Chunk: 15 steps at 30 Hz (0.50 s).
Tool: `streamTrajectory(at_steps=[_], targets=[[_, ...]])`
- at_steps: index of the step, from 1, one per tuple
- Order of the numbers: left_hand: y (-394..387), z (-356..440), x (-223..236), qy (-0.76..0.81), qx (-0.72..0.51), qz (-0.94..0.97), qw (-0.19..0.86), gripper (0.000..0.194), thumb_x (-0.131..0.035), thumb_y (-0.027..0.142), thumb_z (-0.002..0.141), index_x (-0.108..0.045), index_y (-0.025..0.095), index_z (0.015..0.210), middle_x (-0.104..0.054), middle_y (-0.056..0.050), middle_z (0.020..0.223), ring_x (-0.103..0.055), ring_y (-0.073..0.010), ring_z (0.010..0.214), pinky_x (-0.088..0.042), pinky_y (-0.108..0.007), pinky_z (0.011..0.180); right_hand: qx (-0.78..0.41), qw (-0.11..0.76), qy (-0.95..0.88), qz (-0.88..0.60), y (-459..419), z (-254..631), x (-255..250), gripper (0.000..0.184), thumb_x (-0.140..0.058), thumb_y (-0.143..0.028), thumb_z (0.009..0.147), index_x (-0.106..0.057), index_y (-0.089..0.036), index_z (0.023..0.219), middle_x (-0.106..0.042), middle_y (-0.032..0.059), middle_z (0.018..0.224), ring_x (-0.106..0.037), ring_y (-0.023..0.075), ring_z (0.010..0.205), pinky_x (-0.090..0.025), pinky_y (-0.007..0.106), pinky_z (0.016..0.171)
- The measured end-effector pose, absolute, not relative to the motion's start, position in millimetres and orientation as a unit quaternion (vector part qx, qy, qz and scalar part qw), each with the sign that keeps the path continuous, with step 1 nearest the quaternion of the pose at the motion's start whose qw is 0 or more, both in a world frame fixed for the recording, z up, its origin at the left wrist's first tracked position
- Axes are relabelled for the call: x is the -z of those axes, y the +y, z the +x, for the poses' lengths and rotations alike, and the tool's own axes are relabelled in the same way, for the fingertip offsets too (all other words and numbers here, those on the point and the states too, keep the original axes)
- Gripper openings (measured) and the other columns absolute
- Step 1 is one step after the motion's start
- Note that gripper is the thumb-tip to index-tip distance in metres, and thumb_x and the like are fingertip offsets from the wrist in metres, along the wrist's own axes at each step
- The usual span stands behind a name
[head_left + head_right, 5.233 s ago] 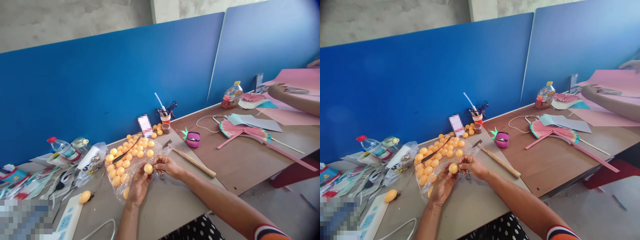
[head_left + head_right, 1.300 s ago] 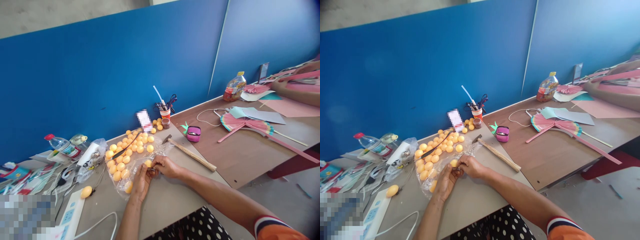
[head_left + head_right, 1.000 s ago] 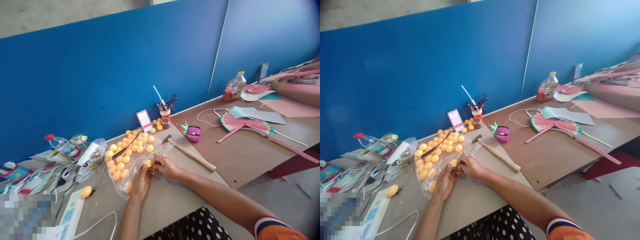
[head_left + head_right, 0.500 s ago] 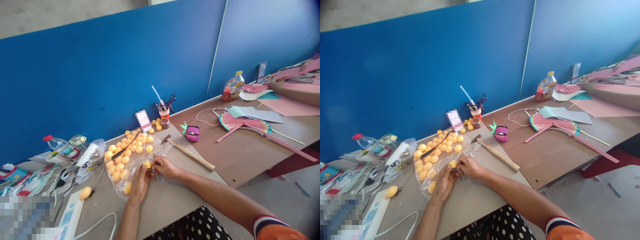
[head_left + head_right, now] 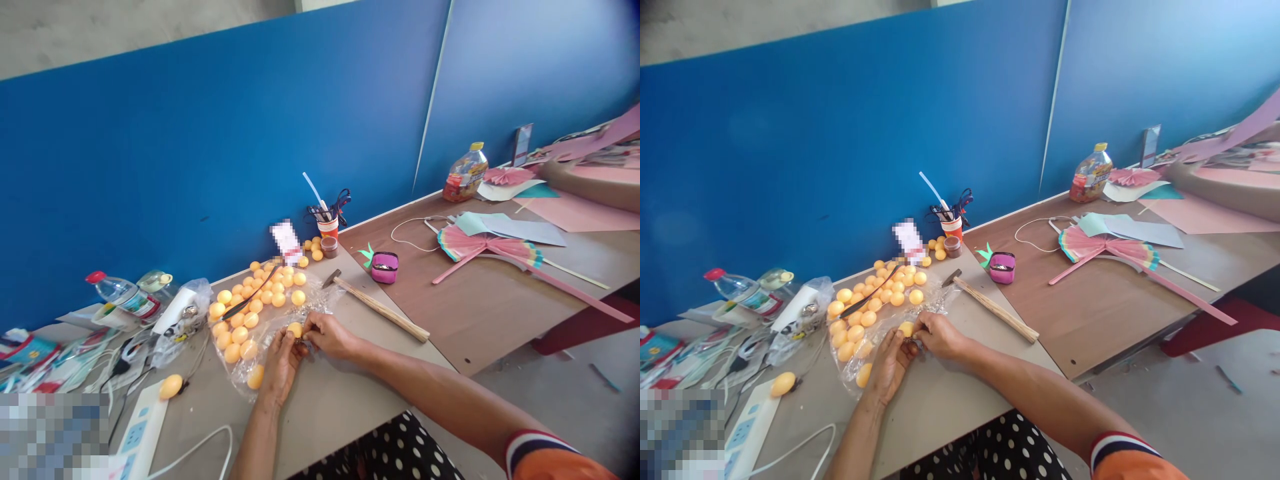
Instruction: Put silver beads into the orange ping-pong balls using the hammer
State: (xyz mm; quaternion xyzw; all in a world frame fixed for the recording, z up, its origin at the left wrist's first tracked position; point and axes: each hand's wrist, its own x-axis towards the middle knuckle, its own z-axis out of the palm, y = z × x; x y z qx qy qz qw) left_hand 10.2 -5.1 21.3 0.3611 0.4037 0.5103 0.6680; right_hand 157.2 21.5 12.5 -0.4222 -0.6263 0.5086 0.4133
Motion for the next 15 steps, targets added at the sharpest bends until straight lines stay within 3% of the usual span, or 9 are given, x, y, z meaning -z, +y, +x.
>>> streamTrajectory(at_steps=[9, 15], targets=[[-8, 13, -24, 0.399, -0.509, 0.362, 0.672, 0.022, -0.070, 0.036, 0.077, -0.061, 0.018, 0.084, -0.065, 0.000, 0.072, -0.058, -0.0130, 0.059, -0.048, -0.028, 0.061, -0.501, 0.409, -0.617, -0.448, 20, 153, -15, 0.010, -0.050, -0.008, 0.069, -0.049, -0.018, 0.068, -0.050, -0.0055, 0.051, -0.047, 0.0098, 0.048, -0.035, 0.021, 0.049], [0, 10, -25, 0.369, -0.547, 0.286, 0.695, 0.026, -0.072, 0.034, 0.075, -0.067, 0.013, 0.088, -0.070, -0.006, 0.080, -0.061, -0.0133, 0.062, -0.050, -0.025, 0.057, -0.600, 0.420, -0.573, -0.367, 32, 169, -30, 0.007, -0.056, -0.016, 0.071, -0.049, -0.018, 0.073, -0.048, -0.0072, 0.051, -0.045, 0.0083, 0.045, -0.036, 0.020, 0.045]])
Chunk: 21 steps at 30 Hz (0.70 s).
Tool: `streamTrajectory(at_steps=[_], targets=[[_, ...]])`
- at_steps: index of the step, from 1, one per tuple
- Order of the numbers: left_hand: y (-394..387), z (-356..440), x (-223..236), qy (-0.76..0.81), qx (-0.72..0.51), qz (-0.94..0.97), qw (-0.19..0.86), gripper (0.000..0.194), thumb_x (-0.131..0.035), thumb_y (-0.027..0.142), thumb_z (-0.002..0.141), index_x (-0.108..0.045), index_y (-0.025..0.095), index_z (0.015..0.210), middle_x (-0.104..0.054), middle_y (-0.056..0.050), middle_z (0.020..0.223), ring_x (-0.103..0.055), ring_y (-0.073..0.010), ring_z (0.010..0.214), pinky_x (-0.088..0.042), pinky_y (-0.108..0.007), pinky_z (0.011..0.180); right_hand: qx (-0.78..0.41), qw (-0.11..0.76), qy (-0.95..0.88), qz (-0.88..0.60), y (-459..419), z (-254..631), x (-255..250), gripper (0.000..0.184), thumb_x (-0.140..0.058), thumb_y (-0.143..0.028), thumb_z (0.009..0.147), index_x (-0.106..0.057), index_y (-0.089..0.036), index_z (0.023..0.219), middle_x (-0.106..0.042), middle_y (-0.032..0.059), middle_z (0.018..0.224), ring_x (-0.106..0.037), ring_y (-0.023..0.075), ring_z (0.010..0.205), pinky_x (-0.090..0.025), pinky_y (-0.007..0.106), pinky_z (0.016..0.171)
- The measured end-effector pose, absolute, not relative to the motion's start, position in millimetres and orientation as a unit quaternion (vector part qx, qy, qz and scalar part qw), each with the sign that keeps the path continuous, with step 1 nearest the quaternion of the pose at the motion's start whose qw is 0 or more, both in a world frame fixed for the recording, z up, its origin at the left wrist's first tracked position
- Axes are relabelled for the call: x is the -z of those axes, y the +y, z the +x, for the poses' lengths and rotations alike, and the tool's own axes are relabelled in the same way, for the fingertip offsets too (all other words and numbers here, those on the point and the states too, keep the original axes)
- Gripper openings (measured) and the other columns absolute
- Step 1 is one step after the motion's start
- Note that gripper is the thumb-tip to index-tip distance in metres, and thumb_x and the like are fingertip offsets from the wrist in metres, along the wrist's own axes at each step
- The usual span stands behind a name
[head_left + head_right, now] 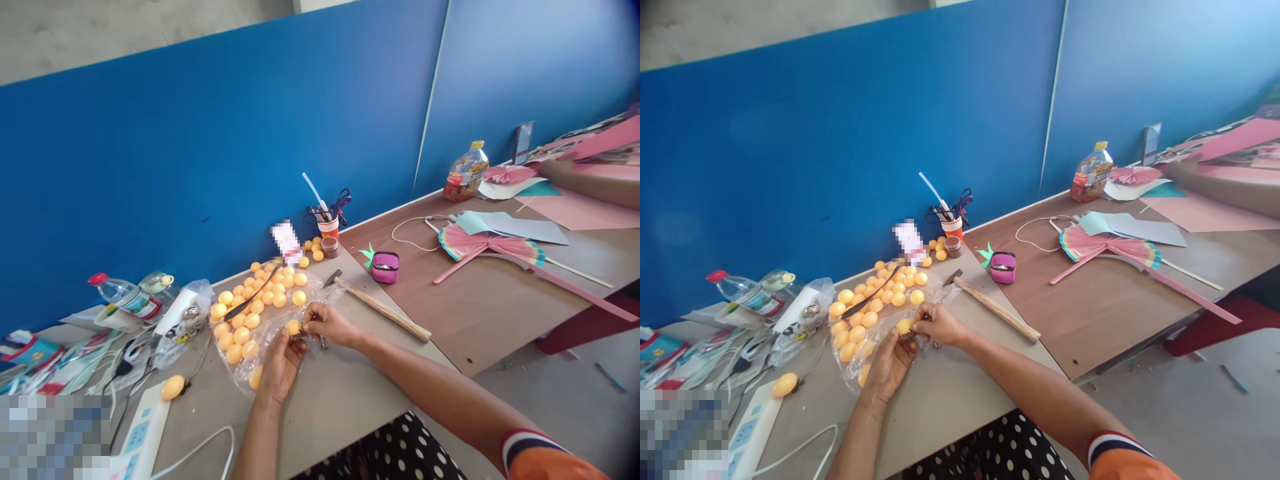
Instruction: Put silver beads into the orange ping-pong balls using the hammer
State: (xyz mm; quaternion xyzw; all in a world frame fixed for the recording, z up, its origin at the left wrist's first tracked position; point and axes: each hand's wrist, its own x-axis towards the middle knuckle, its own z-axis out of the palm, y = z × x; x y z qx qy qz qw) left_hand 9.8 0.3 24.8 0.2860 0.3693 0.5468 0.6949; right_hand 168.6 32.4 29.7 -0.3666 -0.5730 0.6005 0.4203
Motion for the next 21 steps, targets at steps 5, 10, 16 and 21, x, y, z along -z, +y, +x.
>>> streamTrajectory(at_steps=[5, 10, 16, 21], targets=[[3, 4, -20, 0.371, -0.545, 0.246, 0.711, 0.024, -0.072, 0.032, 0.075, -0.067, 0.012, 0.089, -0.072, -0.009, 0.080, -0.063, -0.0132, 0.061, -0.053, -0.026, 0.061, -0.571, 0.321, -0.665, -0.358, 45, 207, -37, 0.003, -0.060, -0.017, 0.069, -0.060, -0.016, 0.071, -0.055, -0.0049, 0.057, -0.045, 0.0077, 0.050, -0.036, 0.020, 0.048], [3, 3, -19, 0.371, -0.544, 0.236, 0.715, 0.025, -0.072, 0.031, 0.075, -0.067, 0.013, 0.091, -0.073, -0.009, 0.082, -0.064, -0.0134, 0.062, -0.054, -0.026, 0.063, -0.411, 0.218, -0.801, -0.376, 44, 210, -27, 0.011, -0.068, -0.010, 0.059, -0.066, -0.020, 0.064, -0.062, -0.0022, 0.061, -0.051, 0.0110, 0.055, -0.034, 0.021, 0.050], [4, 2, -19, 0.368, -0.542, 0.239, 0.717, 0.024, -0.071, 0.030, 0.076, -0.067, 0.012, 0.091, -0.072, -0.009, 0.082, -0.064, -0.0132, 0.062, -0.054, -0.025, 0.063, -0.272, 0.273, -0.844, -0.374, 38, 194, -16, 0.015, -0.066, -0.006, 0.061, -0.068, -0.021, 0.064, -0.064, 0.0007, 0.065, -0.051, 0.0125, 0.055, -0.032, 0.022, 0.049], [4, 0, -18, 0.362, -0.543, 0.242, 0.718, 0.024, -0.070, 0.028, 0.077, -0.067, 0.011, 0.093, -0.073, -0.012, 0.085, -0.066, -0.0143, 0.063, -0.056, -0.026, 0.065, -0.257, 0.180, -0.865, -0.391, 38, 194, -21, 0.019, -0.055, -0.008, 0.071, -0.070, -0.019, 0.070, -0.068, 0.0039, 0.075, -0.056, 0.0145, 0.064, -0.036, 0.023, 0.056]])
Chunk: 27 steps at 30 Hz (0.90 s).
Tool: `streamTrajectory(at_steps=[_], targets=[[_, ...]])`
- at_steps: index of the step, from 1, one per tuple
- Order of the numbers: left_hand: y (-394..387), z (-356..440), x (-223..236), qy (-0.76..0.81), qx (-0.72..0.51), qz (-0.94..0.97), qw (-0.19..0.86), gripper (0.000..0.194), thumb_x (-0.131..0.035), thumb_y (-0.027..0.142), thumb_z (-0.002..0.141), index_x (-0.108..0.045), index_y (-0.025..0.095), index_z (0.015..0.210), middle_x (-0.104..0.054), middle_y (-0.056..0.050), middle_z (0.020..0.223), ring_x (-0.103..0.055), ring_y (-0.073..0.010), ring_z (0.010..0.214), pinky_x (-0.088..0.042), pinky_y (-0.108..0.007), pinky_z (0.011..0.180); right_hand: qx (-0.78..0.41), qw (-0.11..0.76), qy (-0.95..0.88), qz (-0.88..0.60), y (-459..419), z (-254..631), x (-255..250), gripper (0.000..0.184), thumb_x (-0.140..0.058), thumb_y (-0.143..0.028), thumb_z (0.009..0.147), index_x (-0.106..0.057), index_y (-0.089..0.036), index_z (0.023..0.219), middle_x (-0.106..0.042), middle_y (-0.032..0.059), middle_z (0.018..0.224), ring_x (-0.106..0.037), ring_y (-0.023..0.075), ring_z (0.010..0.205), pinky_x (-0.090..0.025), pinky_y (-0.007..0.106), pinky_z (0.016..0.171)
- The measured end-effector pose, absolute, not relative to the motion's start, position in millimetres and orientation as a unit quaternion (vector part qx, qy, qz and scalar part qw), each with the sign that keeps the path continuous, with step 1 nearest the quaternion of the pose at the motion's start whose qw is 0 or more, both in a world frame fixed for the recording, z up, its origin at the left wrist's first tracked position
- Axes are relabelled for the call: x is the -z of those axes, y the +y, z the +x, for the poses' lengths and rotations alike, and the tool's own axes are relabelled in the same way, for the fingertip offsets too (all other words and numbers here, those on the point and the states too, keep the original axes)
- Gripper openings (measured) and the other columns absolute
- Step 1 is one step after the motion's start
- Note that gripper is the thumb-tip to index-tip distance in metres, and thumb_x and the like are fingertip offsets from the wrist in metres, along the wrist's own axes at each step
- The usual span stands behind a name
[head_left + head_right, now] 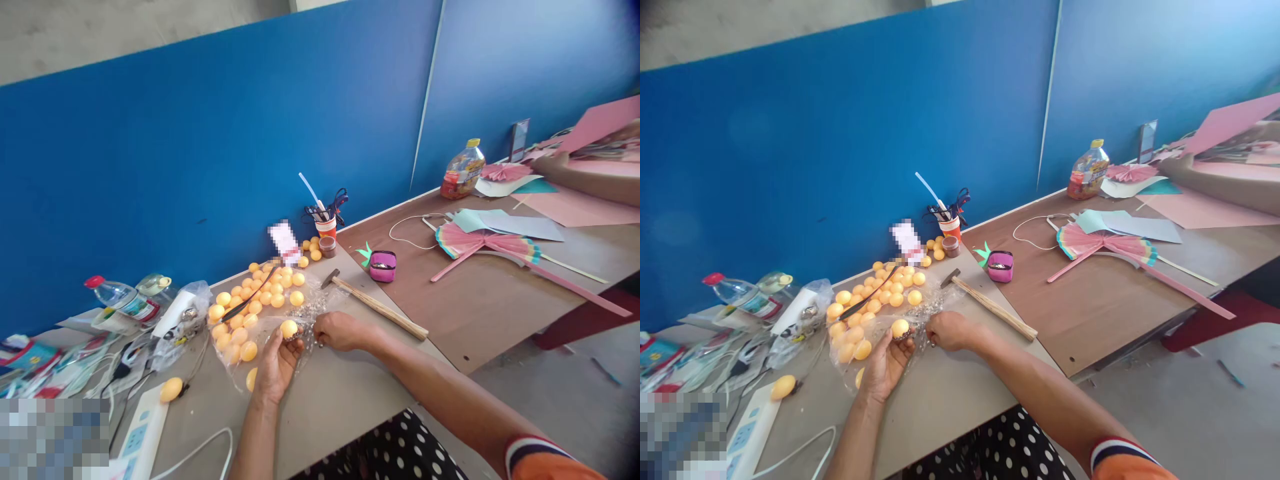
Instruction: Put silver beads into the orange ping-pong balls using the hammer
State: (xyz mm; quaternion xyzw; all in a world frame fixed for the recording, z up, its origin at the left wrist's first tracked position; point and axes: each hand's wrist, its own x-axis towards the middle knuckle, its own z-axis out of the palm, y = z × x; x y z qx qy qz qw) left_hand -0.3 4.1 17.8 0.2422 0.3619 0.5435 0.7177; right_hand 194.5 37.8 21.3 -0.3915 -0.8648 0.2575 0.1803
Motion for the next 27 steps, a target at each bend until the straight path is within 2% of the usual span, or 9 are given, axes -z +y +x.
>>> streamTrajectory(at_steps=[3, 6, 12, 16, 20, 22, 27], targets=[[4, -1, -18, 0.362, -0.545, 0.234, 0.719, 0.022, -0.069, 0.024, 0.077, -0.066, 0.011, 0.094, -0.074, -0.014, 0.088, -0.068, -0.0159, 0.066, -0.057, -0.027, 0.067, -0.279, 0.133, -0.870, -0.384, 37, 199, -31, 0.018, -0.056, -0.017, 0.076, -0.072, -0.020, 0.083, -0.070, 0.0040, 0.086, -0.059, 0.0160, 0.073, -0.039, 0.023, 0.061], [4, -1, -19, 0.357, -0.548, 0.233, 0.720, 0.018, -0.066, 0.022, 0.080, -0.066, 0.011, 0.094, -0.074, -0.014, 0.089, -0.070, -0.0167, 0.068, -0.058, -0.027, 0.068, -0.292, 0.109, -0.876, -0.367, 36, 201, -35, 0.021, -0.061, -0.021, 0.072, -0.072, -0.021, 0.091, -0.070, 0.0038, 0.092, -0.060, 0.0166, 0.076, -0.039, 0.023, 0.062], [5, -1, -19, 0.360, -0.549, 0.227, 0.720, 0.016, -0.060, 0.020, 0.084, -0.066, 0.010, 0.095, -0.074, -0.015, 0.092, -0.071, -0.0168, 0.069, -0.059, -0.028, 0.070, -0.280, 0.131, -0.874, -0.374, 38, 198, -24, 0.022, -0.054, -0.008, 0.070, -0.072, -0.020, 0.075, -0.069, 0.0045, 0.085, -0.058, 0.0162, 0.071, -0.039, 0.024, 0.061], [5, -2, -20, 0.362, -0.549, 0.223, 0.720, 0.017, -0.060, 0.018, 0.083, -0.065, 0.009, 0.097, -0.074, -0.016, 0.096, -0.072, -0.0194, 0.075, -0.059, -0.031, 0.073, -0.337, 0.216, -0.840, -0.365, 41, 199, -23, 0.018, -0.054, -0.004, 0.067, -0.066, -0.018, 0.068, -0.067, 0.0036, 0.077, -0.057, 0.0151, 0.069, -0.040, 0.024, 0.062], [5, -3, -18, 0.359, -0.553, 0.222, 0.718, 0.016, -0.064, 0.018, 0.081, -0.066, 0.009, 0.095, -0.074, -0.015, 0.094, -0.072, -0.0200, 0.073, -0.060, -0.032, 0.071, -0.531, 0.295, -0.714, -0.349, 40, 201, -31, 0.009, -0.053, -0.010, 0.072, -0.060, -0.016, 0.075, -0.058, -0.0024, 0.058, -0.055, 0.0113, 0.055, -0.042, 0.023, 0.057], [5, -3, -17, 0.355, -0.553, 0.225, 0.719, 0.017, -0.066, 0.022, 0.081, -0.066, 0.010, 0.094, -0.075, -0.013, 0.088, -0.071, -0.0185, 0.068, -0.060, -0.031, 0.069, -0.620, 0.340, -0.632, -0.317, 39, 199, -34, 0.002, -0.056, -0.017, 0.076, -0.057, -0.016, 0.077, -0.057, -0.0040, 0.057, -0.052, 0.0089, 0.048, -0.041, 0.022, 0.051], [4, 0, -20, 0.335, -0.553, 0.249, 0.721, 0.033, -0.072, 0.031, 0.077, -0.064, 0.017, 0.106, -0.075, -0.009, 0.086, -0.071, -0.0168, 0.066, -0.059, -0.029, 0.068, -0.692, 0.451, -0.504, -0.254, 37, 190, -33, 0.024, -0.070, -0.032, 0.072, -0.052, -0.016, 0.074, -0.050, -0.0080, 0.050, -0.040, 0.0051, 0.040, -0.033, 0.019, 0.042]])
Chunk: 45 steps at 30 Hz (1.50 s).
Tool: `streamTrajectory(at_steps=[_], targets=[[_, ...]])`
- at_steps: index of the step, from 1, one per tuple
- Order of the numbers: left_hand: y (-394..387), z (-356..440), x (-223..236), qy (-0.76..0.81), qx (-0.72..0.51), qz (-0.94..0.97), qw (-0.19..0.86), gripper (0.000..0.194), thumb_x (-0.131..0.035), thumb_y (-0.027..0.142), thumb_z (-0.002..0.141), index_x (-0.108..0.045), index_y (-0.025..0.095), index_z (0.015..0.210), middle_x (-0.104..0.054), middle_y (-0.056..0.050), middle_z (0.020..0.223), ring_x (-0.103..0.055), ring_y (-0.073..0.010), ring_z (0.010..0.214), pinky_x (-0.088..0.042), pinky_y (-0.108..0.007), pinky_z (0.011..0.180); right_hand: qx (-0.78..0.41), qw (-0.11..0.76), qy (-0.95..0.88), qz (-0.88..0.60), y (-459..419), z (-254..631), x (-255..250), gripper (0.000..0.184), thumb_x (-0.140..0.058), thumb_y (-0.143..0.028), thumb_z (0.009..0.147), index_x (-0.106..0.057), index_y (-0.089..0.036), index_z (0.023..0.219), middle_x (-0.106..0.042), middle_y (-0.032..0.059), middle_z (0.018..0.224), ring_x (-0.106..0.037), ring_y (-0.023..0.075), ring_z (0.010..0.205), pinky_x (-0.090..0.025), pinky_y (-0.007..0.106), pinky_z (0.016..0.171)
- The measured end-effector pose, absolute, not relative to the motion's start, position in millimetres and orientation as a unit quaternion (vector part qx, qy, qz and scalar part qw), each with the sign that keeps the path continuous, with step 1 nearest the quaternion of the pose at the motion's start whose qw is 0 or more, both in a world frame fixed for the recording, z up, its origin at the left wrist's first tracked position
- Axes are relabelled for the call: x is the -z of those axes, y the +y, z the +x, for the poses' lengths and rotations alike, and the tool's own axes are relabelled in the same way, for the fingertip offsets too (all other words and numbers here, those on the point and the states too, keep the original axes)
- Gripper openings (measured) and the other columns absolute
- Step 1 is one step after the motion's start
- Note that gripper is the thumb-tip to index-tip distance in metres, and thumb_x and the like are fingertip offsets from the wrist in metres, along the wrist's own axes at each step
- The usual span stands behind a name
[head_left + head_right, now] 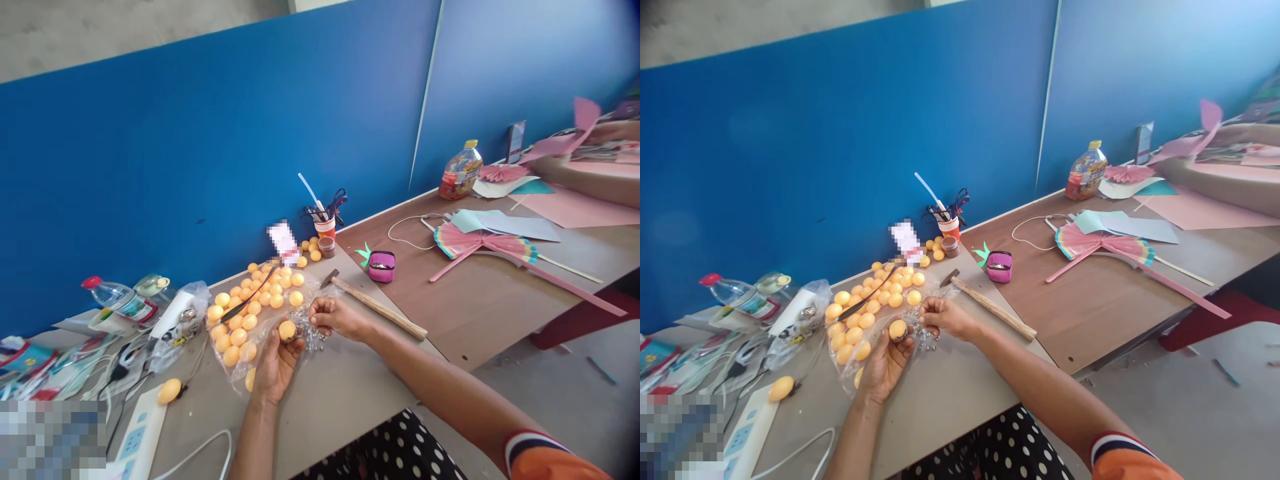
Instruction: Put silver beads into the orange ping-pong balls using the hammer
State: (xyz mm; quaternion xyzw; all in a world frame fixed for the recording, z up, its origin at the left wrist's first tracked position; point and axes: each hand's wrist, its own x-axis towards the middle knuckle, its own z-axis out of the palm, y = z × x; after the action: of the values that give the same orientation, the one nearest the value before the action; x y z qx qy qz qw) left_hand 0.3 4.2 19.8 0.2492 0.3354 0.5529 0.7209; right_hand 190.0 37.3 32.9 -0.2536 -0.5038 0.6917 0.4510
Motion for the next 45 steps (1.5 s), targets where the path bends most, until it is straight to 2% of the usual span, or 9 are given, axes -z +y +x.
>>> streamTrajectory(at_steps=[6, 9, 12, 17, 23, 27, 33, 42, 45], targets=[[1, 2, -24, 0.325, -0.543, 0.261, 0.729, 0.040, -0.076, 0.021, 0.073, -0.063, 0.019, 0.110, -0.073, -0.006, 0.092, -0.071, -0.0177, 0.080, -0.058, -0.029, 0.078, -0.715, 0.435, -0.483, -0.256, 34, 182, -29, 0.024, -0.071, -0.033, 0.070, -0.060, -0.014, 0.079, -0.055, -0.0051, 0.053, -0.046, 0.0071, 0.044, -0.034, 0.021, 0.046], [-1, 1, -25, 0.338, -0.528, 0.270, 0.731, 0.047, -0.077, 0.012, 0.070, -0.061, 0.021, 0.114, -0.072, -0.002, 0.092, -0.070, -0.0145, 0.076, -0.058, -0.026, 0.076, -0.696, 0.426, -0.508, -0.277, 32, 181, -28, 0.018, -0.068, -0.027, 0.072, -0.062, -0.014, 0.082, -0.056, -0.0048, 0.050, -0.047, 0.0073, 0.045, -0.034, 0.021, 0.048], [-1, 0, -24, 0.343, -0.524, 0.275, 0.729, 0.048, -0.078, 0.014, 0.069, -0.061, 0.020, 0.114, -0.070, -0.001, 0.088, -0.067, -0.0117, 0.069, -0.057, -0.023, 0.069, -0.687, 0.441, -0.503, -0.284, 32, 180, -29, 0.015, -0.067, -0.024, 0.071, -0.061, -0.014, 0.080, -0.060, -0.0038, 0.054, -0.050, 0.0075, 0.046, -0.036, 0.021, 0.049], [0, 1, -24, 0.337, -0.520, 0.290, 0.730, 0.043, -0.079, 0.017, 0.069, -0.061, 0.019, 0.108, -0.068, -0.003, 0.090, -0.065, -0.0114, 0.068, -0.056, -0.023, 0.067, -0.723, 0.458, -0.461, -0.235, 33, 180, -29, 0.025, -0.075, -0.030, 0.067, -0.057, -0.014, 0.076, -0.065, -0.0014, 0.069, -0.053, 0.0074, 0.045, -0.040, 0.022, 0.047], [0, 2, -26, 0.329, -0.519, 0.300, 0.730, 0.033, -0.078, 0.018, 0.070, -0.060, 0.018, 0.098, -0.068, -0.003, 0.086, -0.067, -0.0139, 0.073, -0.056, -0.026, 0.072, -0.722, 0.457, -0.467, -0.228, 34, 180, -26, 0.027, -0.075, -0.035, 0.069, -0.061, -0.013, 0.077, -0.065, -0.0016, 0.069, -0.052, 0.0054, 0.045, -0.037, 0.020, 0.046], [0, 2, -26, 0.328, -0.515, 0.308, 0.730, 0.034, -0.077, 0.020, 0.072, -0.060, 0.018, 0.101, -0.070, -0.004, 0.091, -0.069, -0.0171, 0.081, -0.055, -0.030, 0.079, -0.710, 0.457, -0.476, -0.246, 34, 180, -27, 0.028, -0.074, -0.037, 0.070, -0.063, -0.012, 0.076, -0.068, 0.0001, 0.071, -0.052, 0.0056, 0.045, -0.037, 0.020, 0.046], [1, 1, -22, 0.330, -0.520, 0.300, 0.728, 0.039, -0.077, 0.021, 0.072, -0.060, 0.019, 0.108, -0.071, -0.005, 0.096, -0.069, -0.0180, 0.086, -0.054, -0.031, 0.083, -0.708, 0.484, -0.449, -0.251, 34, 178, -27, 0.031, -0.075, -0.033, 0.067, -0.058, -0.015, 0.085, -0.062, -0.0054, 0.060, -0.045, 0.0049, 0.038, -0.030, 0.019, 0.040], [0, 2, -22, 0.349, -0.507, 0.313, 0.723, 0.037, -0.075, 0.019, 0.074, -0.061, 0.020, 0.108, -0.070, -0.006, 0.097, -0.067, -0.0192, 0.090, -0.052, -0.033, 0.086, -0.636, 0.472, -0.547, -0.273, 31, 175, -28, 0.023, -0.073, -0.033, 0.069, -0.061, -0.014, 0.074, -0.058, -0.0009, 0.071, -0.051, 0.0092, 0.062, -0.040, 0.023, 0.058], [1, 4, -22, 0.360, -0.509, 0.316, 0.715, 0.038, -0.076, 0.018, 0.073, -0.061, 0.020, 0.108, -0.069, -0.005, 0.098, -0.067, -0.0179, 0.089, -0.051, -0.032, 0.086, -0.634, 0.459, -0.545, -0.299, 30, 171, -25, 0.018, -0.071, -0.028, 0.069, -0.062, -0.014, 0.074, -0.057, -0.0025, 0.065, -0.047, 0.0078, 0.055, -0.038, 0.022, 0.054]])
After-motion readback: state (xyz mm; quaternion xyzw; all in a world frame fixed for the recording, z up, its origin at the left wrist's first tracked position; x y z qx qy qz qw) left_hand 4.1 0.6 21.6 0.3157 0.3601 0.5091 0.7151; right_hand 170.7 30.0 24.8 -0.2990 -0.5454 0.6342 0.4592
